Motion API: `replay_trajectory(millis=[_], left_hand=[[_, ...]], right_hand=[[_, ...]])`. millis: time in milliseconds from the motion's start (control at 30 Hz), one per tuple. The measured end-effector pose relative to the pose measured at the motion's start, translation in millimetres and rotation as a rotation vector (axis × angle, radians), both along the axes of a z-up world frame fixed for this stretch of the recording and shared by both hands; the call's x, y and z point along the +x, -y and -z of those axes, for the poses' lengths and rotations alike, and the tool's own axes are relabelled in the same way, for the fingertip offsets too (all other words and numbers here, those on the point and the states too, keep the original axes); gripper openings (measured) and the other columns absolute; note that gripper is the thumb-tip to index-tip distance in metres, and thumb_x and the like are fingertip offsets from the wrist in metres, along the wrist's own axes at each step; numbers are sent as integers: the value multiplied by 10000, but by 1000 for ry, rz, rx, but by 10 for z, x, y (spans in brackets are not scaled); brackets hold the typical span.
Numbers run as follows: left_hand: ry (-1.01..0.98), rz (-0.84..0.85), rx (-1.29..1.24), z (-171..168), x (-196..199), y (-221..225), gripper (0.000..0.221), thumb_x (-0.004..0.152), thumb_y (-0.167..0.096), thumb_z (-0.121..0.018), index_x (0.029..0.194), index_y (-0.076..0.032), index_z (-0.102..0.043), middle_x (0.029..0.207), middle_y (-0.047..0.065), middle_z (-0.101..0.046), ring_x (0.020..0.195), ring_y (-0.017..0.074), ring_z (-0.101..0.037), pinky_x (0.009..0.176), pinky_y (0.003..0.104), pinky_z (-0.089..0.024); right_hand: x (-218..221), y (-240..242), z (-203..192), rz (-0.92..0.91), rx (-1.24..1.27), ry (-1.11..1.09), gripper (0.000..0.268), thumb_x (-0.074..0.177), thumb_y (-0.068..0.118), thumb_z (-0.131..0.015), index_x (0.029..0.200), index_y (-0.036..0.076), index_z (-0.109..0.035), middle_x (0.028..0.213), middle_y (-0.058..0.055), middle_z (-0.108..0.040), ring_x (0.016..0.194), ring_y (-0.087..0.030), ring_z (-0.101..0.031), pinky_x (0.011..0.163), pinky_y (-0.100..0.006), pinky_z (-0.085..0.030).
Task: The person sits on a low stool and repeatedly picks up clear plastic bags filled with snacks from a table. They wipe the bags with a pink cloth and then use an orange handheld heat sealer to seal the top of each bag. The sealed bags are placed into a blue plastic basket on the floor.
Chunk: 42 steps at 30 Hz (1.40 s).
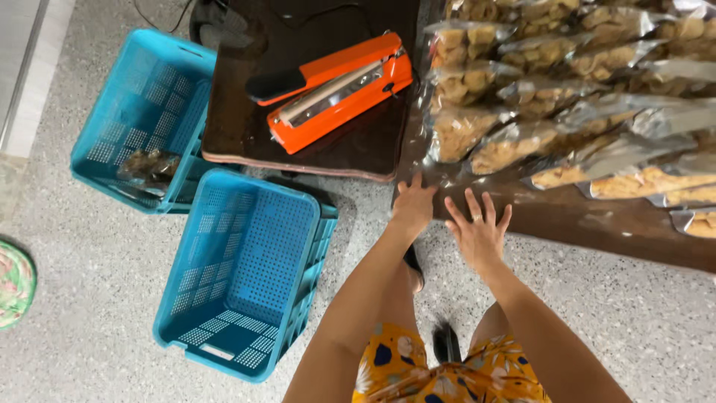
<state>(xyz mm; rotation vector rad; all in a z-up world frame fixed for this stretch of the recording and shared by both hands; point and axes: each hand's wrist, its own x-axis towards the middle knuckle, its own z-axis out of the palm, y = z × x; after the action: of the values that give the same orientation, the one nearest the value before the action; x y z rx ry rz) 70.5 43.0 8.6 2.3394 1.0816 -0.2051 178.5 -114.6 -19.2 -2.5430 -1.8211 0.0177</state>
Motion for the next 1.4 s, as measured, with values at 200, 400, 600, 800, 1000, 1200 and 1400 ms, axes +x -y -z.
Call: replay_trajectory(millis=[200,400,600,800,1000,1200,1400], left_hand=[[17,-52,-190,-202,21,-106,495,909,-87,-634,1385,-219,-609,1589,160,-308,1335,512,-413,990,514,-526],[13,-86,-286,-425,111,-311,453,938,-125,-652,1379,-220,-612,1587,142,-306,1340,499,-392,1011,505,-515],[-41,-142,-413,-539,228,-429,541,912,-65,-645,1430,-203,-568,1608,146,-222,1342,504,-359,1011,520,-500],[-120,-135,-428,-433,325,-520,395,954,-130,-659,1333,-49,-583,1617,160,-198,1366,492,-378,1059,499,-495],[-59,-137,-408,-548,275,-514,482,948,-110,-654,1415,-129,-536,1583,179,-205,1319,521,-395,1055,532,-471],[-1,-192,-351,-453,291,-441,510,924,-133,-669,1410,-239,-558,1580,158,-266,1330,504,-418,1020,530,-512],[-25,-216,-285,-279,254,-250,545,928,-192,-684,1446,-288,-542,1551,145,-304,1296,479,-475,1008,530,-520]], right_hand=[[43,-110,-108,-6,51,-19,531,962,471,-548,1482,434,-451,1609,-28,-368,1459,-340,-345,1145,-771,-214],[168,-346,-267,22,-138,-62,560,912,481,-566,1456,476,-436,1592,-6,-332,1392,-340,-379,1130,-769,-219],[231,-474,-407,22,-217,-71,539,953,509,-562,1471,488,-416,1601,-33,-346,1224,-370,-491,1097,-751,-305],[268,-544,-502,3,-136,-52,537,896,507,-583,1420,476,-474,1547,-40,-391,1285,-399,-519,1057,-738,-341],[233,-519,-579,8,-178,-102,539,924,486,-604,1446,456,-474,1565,-35,-401,1262,-379,-488,1118,-747,-294],[182,-391,-534,-48,-4,-12,579,902,427,-653,1458,422,-491,1542,-46,-430,1395,-355,-423,1104,-770,-287],[161,-186,-281,-92,-13,38,560,928,458,-622,1470,420,-488,1565,-54,-431,1430,-360,-368,1076,-795,-255]])
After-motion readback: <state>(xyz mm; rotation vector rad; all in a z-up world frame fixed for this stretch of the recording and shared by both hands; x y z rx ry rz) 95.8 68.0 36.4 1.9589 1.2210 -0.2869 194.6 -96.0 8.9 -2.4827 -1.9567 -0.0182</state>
